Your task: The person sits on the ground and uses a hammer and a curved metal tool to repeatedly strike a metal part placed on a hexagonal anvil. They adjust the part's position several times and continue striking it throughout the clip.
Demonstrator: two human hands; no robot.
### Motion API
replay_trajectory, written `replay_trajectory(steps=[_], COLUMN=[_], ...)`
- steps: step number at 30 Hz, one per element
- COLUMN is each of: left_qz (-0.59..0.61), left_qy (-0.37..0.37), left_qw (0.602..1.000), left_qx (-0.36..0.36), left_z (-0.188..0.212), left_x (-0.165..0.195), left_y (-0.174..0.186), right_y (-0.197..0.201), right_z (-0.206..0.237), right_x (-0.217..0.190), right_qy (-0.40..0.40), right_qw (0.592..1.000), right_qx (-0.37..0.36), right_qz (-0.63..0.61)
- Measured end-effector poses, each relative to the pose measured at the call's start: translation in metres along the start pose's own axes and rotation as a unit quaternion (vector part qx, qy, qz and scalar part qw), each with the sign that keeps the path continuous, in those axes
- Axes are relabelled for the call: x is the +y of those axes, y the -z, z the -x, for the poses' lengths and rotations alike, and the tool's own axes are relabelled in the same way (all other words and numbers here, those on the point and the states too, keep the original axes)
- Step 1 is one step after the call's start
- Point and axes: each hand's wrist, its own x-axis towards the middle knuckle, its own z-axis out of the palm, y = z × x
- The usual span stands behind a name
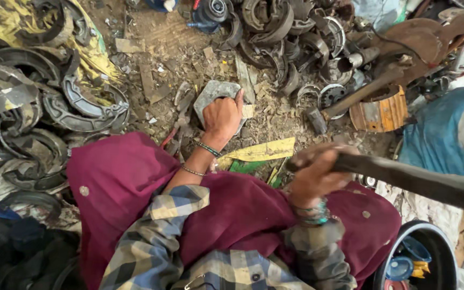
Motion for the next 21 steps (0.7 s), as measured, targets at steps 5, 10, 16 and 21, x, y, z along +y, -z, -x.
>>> replay_trajectory(steps=[5, 10, 16, 21], left_qz=[0.003, 0.013, 0.021, -0.004], left_qy=[0.005, 0.015, 0.018, 0.024], left_qw=[1.000, 0.999, 0.999, 0.999], left_qx=[-0.004, -0.036, -0.035, -0.026], left_z=[0.002, 0.005, -0.001, 0.000], left_x=[0.006, 0.003, 0.000, 0.005], left_y=[0.009, 0.011, 0.004, 0.011], right_y=[-0.049, -0.011, -0.004, -0.051], right_z=[0.025, 0.005, 0.007, 0.030], right_x=[0.039, 0.016, 0.011, 0.046], right_qy=[-0.145, -0.079, -0.038, -0.171], right_qw=[0.846, 0.948, 0.997, 0.834], right_qx=[-0.334, -0.114, -0.023, -0.319], right_qz=[0.390, 0.286, 0.068, 0.417])
